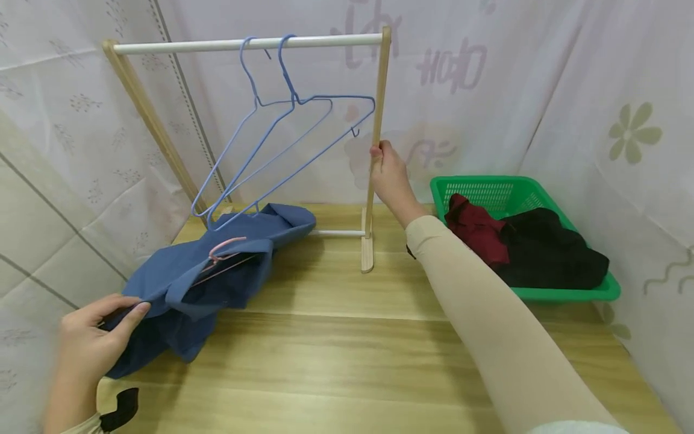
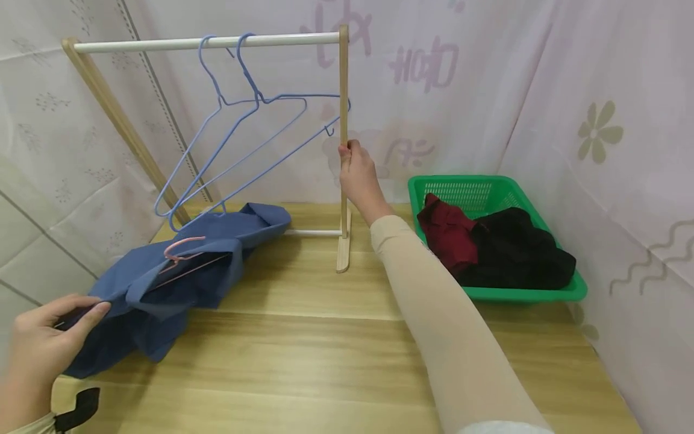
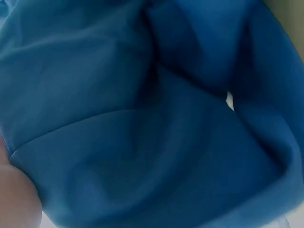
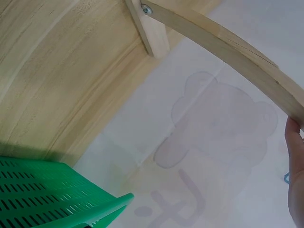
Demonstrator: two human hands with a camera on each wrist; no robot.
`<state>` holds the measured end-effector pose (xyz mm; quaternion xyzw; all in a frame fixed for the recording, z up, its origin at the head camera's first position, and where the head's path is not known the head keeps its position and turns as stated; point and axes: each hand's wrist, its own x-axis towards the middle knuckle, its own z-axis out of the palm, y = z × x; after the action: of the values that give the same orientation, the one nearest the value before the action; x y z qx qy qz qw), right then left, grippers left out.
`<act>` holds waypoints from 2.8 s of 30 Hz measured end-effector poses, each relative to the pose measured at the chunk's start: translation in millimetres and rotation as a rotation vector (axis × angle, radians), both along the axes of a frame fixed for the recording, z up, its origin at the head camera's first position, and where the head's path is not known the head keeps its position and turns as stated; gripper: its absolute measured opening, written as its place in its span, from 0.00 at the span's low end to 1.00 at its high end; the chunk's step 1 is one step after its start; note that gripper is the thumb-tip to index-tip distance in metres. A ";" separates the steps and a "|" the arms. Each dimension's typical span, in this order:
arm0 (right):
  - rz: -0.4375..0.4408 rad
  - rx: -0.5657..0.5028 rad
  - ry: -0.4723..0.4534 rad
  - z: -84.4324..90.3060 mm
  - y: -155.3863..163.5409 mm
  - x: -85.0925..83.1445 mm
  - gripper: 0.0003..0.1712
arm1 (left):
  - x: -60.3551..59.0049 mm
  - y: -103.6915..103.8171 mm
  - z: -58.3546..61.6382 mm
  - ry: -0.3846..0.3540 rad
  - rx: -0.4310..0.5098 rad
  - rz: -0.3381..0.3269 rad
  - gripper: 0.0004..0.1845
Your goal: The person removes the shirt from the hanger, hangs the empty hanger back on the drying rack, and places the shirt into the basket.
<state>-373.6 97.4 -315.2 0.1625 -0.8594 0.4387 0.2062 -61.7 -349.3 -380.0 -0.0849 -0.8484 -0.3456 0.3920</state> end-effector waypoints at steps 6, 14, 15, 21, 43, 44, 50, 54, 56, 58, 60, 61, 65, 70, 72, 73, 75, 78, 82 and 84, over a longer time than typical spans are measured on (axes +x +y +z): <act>0.062 -0.057 -0.185 6.2 11.4 15.3 0.31 | -8.2 27.7 6.6 -0.001 0.043 -0.146 0.15; 0.195 0.205 -0.365 9.6 18.6 124.0 0.34 | -8.6 73.6 37.8 -0.054 0.057 -0.241 0.12; 0.235 0.238 -0.338 11.0 22.0 138.2 0.31 | -12.0 80.9 40.8 -0.052 0.077 -0.263 0.12; 0.230 0.265 -0.017 15.7 62.1 188.2 0.15 | -36.6 122.4 54.4 -0.040 0.147 -0.349 0.14; -0.049 0.115 0.234 -3.4 106.6 210.6 0.02 | -78.5 173.4 33.5 0.027 0.146 0.100 0.13; -0.048 0.118 0.229 -4.6 104.3 209.6 0.03 | -77.6 170.2 30.3 -0.017 0.190 0.101 0.13; -0.016 0.170 0.176 -8.3 95.2 205.9 0.03 | -70.2 159.1 22.2 -0.213 0.373 0.124 0.13; 0.013 0.159 0.161 -6.9 91.4 201.5 0.04 | -71.3 159.3 25.6 -0.247 0.559 0.059 0.11; 0.026 0.144 0.169 -4.2 89.6 198.7 0.04 | -74.8 161.4 28.6 -0.236 0.700 -0.021 0.08; 0.032 0.129 0.178 -1.3 87.8 196.2 0.05 | -79.4 164.0 31.0 -0.209 0.851 -0.123 0.06; 0.031 0.115 0.185 0.3 85.7 195.4 0.05 | -81.8 167.3 32.8 -0.192 1.008 -0.231 0.10; 0.033 0.105 0.184 0.2 84.3 195.6 0.05 | -82.4 168.3 32.9 -0.194 1.076 -0.268 0.13; 0.069 0.069 0.173 -6.6 75.4 198.5 0.05 | -79.3 168.5 31.0 -0.232 1.348 -0.409 0.18; 0.101 0.041 0.194 -14.3 62.2 200.4 0.07 | -66.8 159.8 29.4 -0.322 1.648 -0.710 0.12; 0.102 0.018 0.206 -14.0 60.4 200.5 0.08 | -62.1 156.3 30.0 -0.340 1.798 -0.893 0.09; 0.104 0.002 0.208 -13.5 60.5 200.8 0.08 | -60.6 155.0 30.3 -0.353 1.876 -0.981 0.08; 0.105 -0.042 0.199 -11.6 61.8 202.1 0.08 | -59.1 154.3 31.1 -0.378 2.002 -1.114 0.07; 0.106 -0.104 0.158 -8.1 64.5 205.4 0.08 | -59.5 154.2 29.9 -0.400 2.111 -1.199 0.08; 0.111 -0.111 0.104 -3.5 64.9 210.2 0.08 | -61.6 150.0 20.6 -0.427 2.100 -1.278 0.12; 0.133 -0.114 0.090 -1.1 63.6 211.9 0.08 | -61.6 146.7 15.0 -0.459 2.041 -1.373 0.16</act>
<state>-161.7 161.0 -316.3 0.2269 -0.8103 0.4917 0.2241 -123.3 -202.6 -365.0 -0.1049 -0.0230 -0.9845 -0.1389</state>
